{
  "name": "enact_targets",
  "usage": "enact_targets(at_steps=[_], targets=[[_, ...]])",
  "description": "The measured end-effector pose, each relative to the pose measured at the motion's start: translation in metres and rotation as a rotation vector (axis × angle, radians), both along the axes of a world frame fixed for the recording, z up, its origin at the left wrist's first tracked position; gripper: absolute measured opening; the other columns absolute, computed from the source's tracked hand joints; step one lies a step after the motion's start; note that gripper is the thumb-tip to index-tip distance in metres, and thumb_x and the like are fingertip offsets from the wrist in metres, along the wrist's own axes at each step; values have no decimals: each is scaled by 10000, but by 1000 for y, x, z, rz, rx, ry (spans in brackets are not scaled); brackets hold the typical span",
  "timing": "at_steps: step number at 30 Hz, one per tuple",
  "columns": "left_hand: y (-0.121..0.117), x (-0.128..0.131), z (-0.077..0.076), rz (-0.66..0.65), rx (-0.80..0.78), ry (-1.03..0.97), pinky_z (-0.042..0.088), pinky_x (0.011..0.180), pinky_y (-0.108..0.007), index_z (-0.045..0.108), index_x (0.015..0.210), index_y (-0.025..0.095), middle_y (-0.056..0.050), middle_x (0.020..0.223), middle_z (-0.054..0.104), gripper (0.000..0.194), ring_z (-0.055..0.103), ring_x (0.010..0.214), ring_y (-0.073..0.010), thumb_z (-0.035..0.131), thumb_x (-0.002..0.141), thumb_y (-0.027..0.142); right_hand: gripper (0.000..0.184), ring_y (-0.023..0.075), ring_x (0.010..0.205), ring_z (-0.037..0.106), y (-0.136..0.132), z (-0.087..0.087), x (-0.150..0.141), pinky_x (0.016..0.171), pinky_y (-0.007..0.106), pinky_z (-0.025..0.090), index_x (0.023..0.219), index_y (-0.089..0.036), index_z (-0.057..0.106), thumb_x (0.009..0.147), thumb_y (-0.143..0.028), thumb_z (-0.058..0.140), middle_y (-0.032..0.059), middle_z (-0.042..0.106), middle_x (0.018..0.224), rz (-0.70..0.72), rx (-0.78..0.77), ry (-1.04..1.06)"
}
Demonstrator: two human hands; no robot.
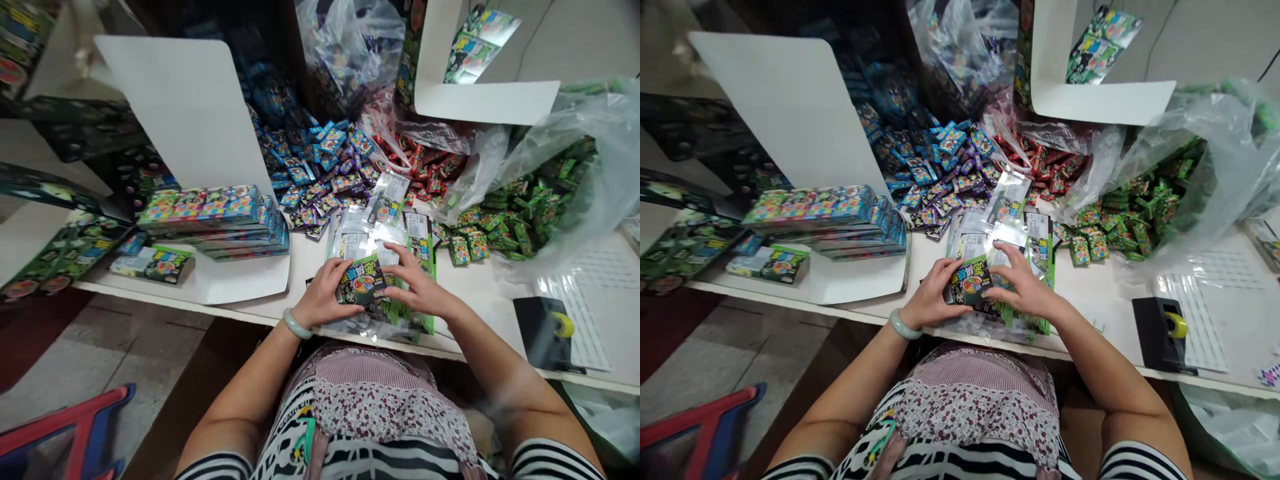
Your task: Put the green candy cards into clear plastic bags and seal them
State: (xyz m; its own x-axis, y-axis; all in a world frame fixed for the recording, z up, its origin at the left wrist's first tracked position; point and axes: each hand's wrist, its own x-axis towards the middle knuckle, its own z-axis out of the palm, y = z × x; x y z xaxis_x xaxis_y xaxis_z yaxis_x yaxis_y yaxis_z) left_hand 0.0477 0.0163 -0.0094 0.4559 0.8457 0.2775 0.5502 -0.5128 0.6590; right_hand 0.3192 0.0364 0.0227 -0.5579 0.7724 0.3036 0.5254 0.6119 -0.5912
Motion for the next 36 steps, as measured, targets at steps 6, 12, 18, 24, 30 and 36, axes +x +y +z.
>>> enact_targets(at_steps=[6,12,18,24,30,36], targets=[[-5,-20,6,36,-16,-91,474,1068,-556,326,1508,244,-146,1303,462,1025,523,1231,-342,811,678,600,201,231,862,683,136,8,-55,867,436,554,892,-219,693,867,-415,652,60,730,893,-257,-114,229],[-13,-35,6,27,-3,-128,510,1042,-534,262,1539,280,-158,1329,463,1083,534,1237,-354,815,667,611,449,268,1129,655,288,20,-155,1024,403,483,1234,-73,556,871,-321,648,193,678,1216,-632,-299,139],[-11,-48,-1,68,-30,-112,520,1030,-541,224,1549,300,-162,1339,459,1091,530,1254,-372,818,680,586,809,335,1233,585,344,23,-175,1066,467,440,1391,-59,412,729,-319,797,234,601,1314,-724,-276,123],[-5,-52,-2,130,-5,-104,503,1052,-519,284,1524,260,-153,1339,459,993,524,1256,-348,782,729,587,625,182,726,627,301,17,-136,702,350,535,1357,-182,445,819,-376,696,22,629,846,-470,-349,415],[6,-44,0,287,103,-92,500,1047,-515,345,1498,246,-133,1276,473,922,532,1214,-326,780,747,554,518,105,571,499,141,37,-63,502,242,426,1241,-312,462,814,-471,707,-39,558,775,-192,-341,668],[12,-17,-2,192,217,-13,493,1053,-517,345,1502,219,-137,1262,475,990,526,1198,-330,827,696,532,476,107,653,562,23,36,-26,568,246,450,1262,-312,434,861,-374,682,-34,561,835,-307,-235,584]])
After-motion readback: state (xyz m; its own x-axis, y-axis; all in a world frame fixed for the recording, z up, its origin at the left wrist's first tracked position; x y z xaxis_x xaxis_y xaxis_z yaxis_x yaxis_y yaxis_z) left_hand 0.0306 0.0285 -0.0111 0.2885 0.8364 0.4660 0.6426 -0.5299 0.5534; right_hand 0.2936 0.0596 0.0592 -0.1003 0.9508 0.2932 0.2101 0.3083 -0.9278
